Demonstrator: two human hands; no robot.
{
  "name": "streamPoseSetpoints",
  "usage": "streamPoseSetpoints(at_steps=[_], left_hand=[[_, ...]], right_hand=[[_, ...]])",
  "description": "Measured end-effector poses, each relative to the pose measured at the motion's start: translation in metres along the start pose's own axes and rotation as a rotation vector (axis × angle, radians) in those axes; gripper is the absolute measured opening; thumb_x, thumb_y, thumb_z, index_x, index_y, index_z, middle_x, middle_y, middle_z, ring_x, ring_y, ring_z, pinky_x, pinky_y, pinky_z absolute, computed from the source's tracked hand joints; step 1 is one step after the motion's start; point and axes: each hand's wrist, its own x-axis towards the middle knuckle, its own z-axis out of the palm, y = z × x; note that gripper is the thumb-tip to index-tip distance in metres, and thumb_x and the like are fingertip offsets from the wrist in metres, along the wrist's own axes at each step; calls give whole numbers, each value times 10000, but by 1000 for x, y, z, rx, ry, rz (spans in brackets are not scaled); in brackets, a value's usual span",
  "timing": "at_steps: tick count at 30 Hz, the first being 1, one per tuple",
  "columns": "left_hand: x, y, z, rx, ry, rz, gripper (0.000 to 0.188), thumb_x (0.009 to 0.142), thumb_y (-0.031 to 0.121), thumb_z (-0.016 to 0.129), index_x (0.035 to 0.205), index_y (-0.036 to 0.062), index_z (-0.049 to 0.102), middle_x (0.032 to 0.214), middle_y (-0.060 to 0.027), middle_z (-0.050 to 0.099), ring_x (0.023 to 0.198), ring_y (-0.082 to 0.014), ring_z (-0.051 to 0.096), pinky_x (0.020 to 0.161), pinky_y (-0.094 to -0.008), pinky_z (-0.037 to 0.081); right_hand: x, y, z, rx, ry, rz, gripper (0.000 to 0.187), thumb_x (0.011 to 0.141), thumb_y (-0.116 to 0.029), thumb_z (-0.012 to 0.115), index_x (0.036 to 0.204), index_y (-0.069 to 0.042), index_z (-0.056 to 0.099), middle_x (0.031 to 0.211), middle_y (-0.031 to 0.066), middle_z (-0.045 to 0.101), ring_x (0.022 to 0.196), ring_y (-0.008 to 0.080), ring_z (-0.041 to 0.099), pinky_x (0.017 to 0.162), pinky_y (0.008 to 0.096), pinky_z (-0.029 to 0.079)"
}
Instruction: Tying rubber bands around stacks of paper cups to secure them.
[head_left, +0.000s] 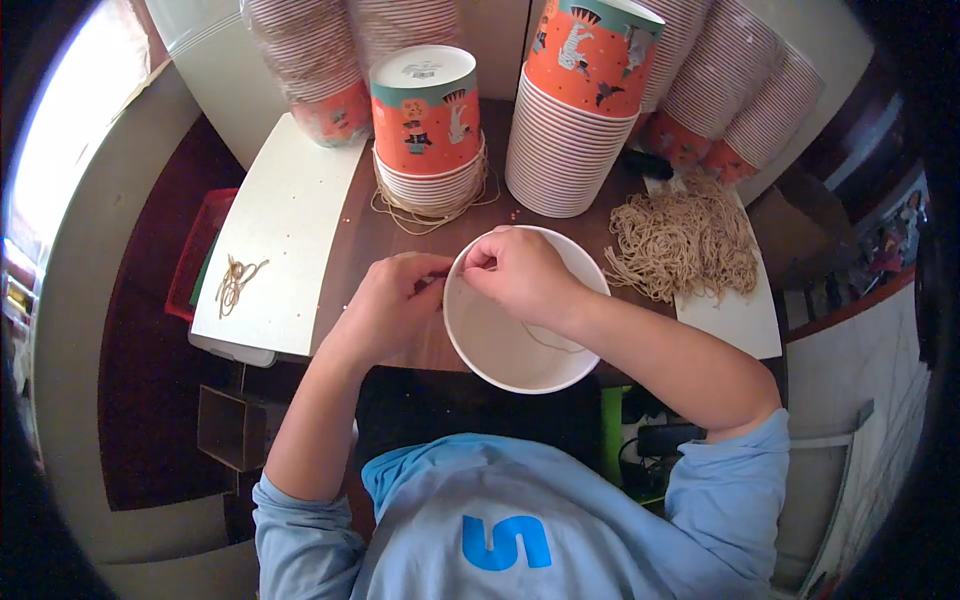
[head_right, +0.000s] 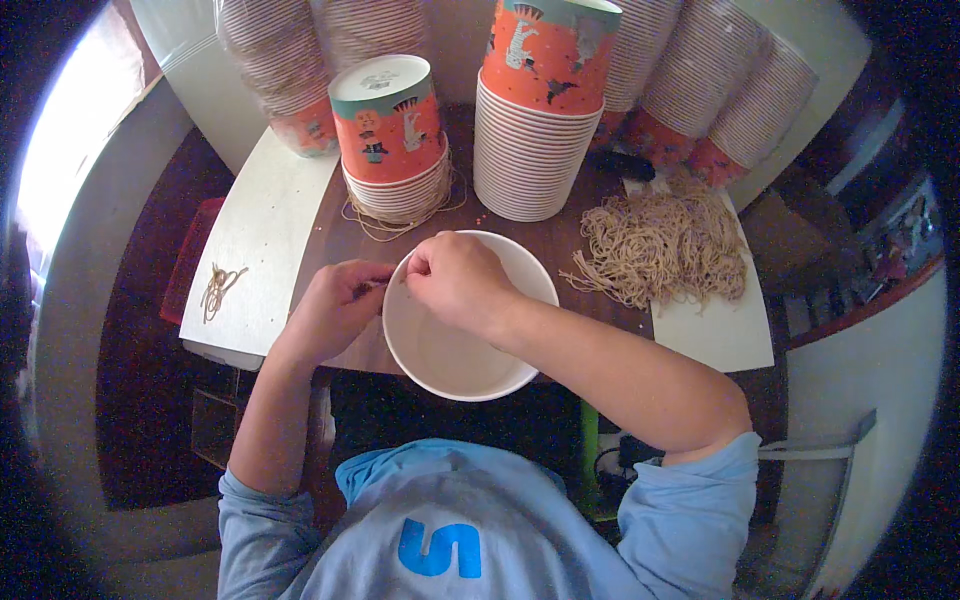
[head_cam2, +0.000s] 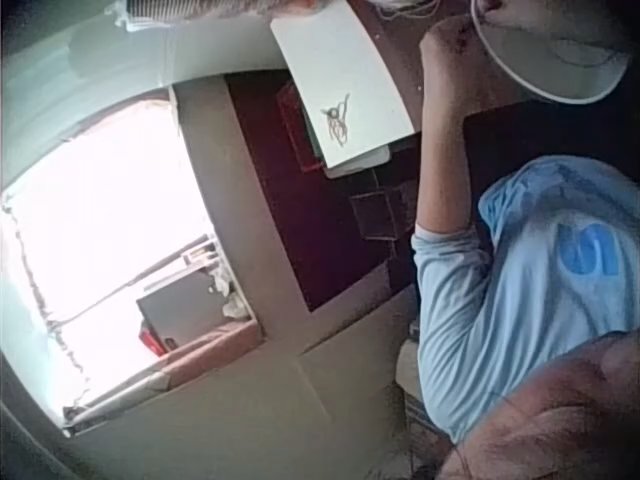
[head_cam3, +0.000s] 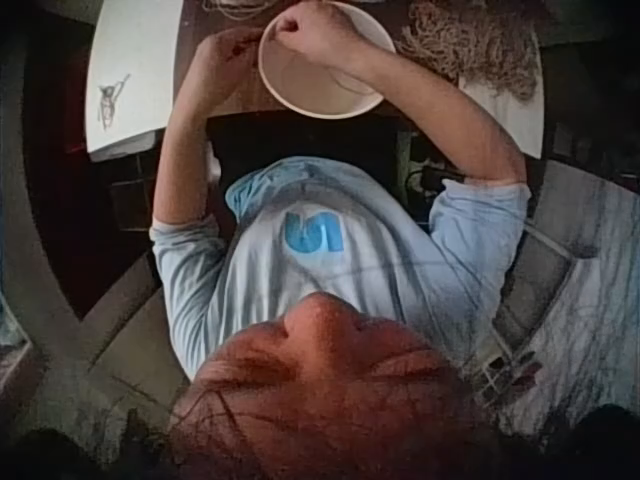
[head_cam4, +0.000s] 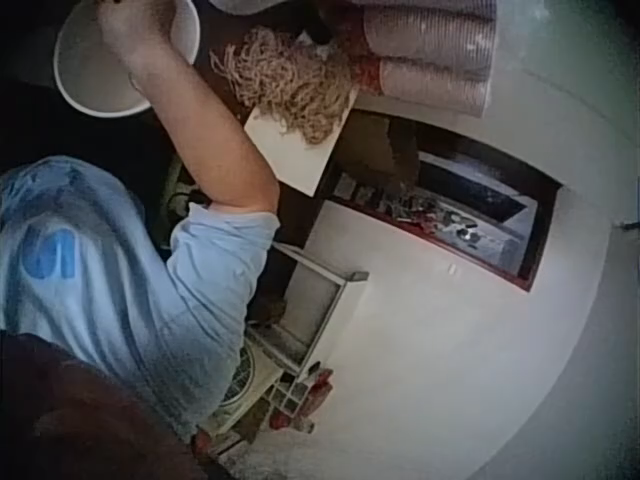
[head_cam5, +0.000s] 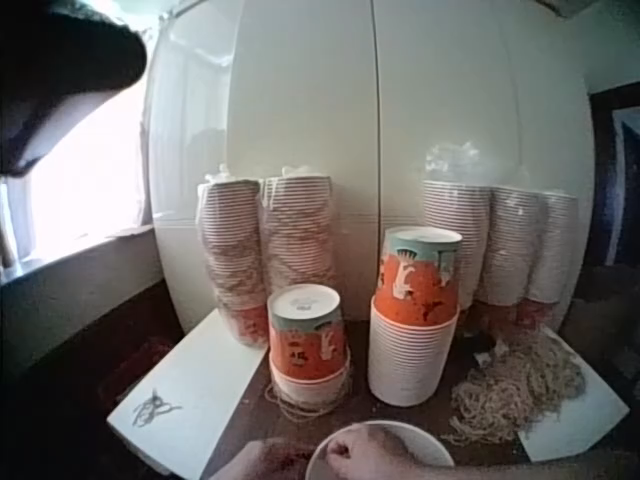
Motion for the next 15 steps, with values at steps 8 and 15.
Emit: streamPoseSetpoints(at_steps=[8, 15], left_hand=[[-7, 14, 0, 278, -3, 54, 142, 815, 63, 595, 917, -12, 661, 740, -139, 646, 684, -182, 630, 633, -325, 492], [-19, 5, 22, -14, 217, -79, 137, 777, 92, 609, 798, -42, 628, 676, -127, 633, 606, -221, 618, 574, -326, 475]], right_hand=[[4, 3, -1, -6, -67, -174, 131, 747, -147, 626, 782, -42, 696, 767, 158, 658, 734, 299, 645, 699, 402, 505], [11, -3, -26, -36, -343, -96, 163, 779, -154, 636, 853, -16, 680, 824, 119, 646, 773, 228, 634, 727, 329, 500]])
